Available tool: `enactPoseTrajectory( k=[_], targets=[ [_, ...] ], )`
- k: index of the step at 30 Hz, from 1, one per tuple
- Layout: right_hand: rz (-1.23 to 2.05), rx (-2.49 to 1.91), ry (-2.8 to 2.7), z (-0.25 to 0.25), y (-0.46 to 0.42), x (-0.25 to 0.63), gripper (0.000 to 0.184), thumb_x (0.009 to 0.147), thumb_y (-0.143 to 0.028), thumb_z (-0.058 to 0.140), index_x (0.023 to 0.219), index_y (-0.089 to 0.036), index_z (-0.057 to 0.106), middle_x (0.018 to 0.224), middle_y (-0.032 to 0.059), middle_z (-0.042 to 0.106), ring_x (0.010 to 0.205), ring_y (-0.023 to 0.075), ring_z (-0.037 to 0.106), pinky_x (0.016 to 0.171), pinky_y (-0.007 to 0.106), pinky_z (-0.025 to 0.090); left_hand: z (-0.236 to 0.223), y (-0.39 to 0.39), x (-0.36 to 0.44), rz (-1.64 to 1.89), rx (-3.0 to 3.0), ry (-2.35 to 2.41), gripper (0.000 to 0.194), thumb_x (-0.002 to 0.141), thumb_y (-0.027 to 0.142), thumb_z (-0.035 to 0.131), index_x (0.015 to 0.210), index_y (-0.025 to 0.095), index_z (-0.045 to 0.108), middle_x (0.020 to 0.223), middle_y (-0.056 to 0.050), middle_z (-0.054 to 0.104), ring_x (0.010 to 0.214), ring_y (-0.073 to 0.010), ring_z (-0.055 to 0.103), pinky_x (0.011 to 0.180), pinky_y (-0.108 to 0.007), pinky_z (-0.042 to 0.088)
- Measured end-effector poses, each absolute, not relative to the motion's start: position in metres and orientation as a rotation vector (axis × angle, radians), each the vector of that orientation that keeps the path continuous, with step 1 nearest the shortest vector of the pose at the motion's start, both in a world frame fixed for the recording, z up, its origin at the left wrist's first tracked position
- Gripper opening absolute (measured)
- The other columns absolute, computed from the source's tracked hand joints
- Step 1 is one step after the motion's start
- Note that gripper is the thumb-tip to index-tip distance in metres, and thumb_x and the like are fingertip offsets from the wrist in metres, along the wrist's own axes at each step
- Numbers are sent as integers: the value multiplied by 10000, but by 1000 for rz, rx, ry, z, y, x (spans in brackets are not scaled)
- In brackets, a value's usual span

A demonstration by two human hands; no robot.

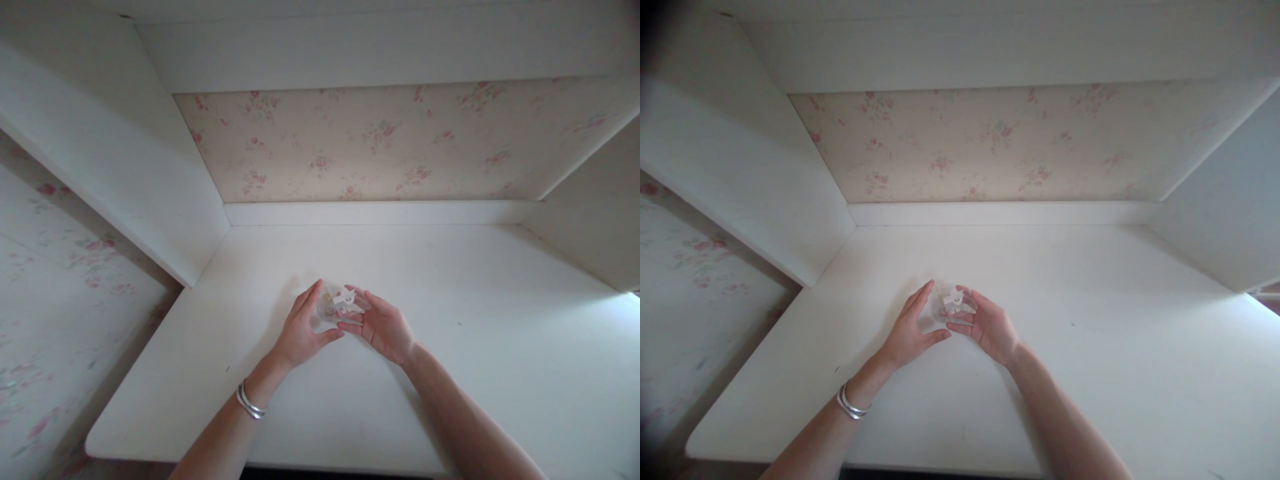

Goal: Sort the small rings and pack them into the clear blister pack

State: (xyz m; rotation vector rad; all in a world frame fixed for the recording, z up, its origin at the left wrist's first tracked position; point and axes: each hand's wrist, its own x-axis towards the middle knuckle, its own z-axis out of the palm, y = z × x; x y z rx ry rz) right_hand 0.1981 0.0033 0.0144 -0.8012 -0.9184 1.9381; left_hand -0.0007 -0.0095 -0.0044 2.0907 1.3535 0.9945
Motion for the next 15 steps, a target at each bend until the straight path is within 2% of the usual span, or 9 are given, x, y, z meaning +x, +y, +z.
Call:
enactPoseTrajectory(
  k=[6,10,15],
  targets=[
    [2016,-782,-933,15,0,194,430,910,-454,335,1270,-256,459,1294,75,521,951,204,639,899,443,470,-8,-8,1,1067,2028,1349,759,716,449,686,1363,265,334,1353,-111,444,1242,-262,418,1015,-441,382],
    [2022,-781,-921,16,0,193,422,910,-453,348,1252,-239,473,1287,90,525,926,211,648,898,450,467,-12,-8,0,1090,2012,1322,757,722,415,694,1366,273,324,1334,-111,465,1216,-259,448,994,-441,400],
    [1951,-764,-855,12,1,195,318,886,-404,467,1164,-259,518,1134,55,605,820,199,677,851,433,498,-13,-8,0,1087,1991,1319,760,733,414,682,1377,277,301,1355,-100,455,1199,-235,469,971,-403,427]
  ],
)
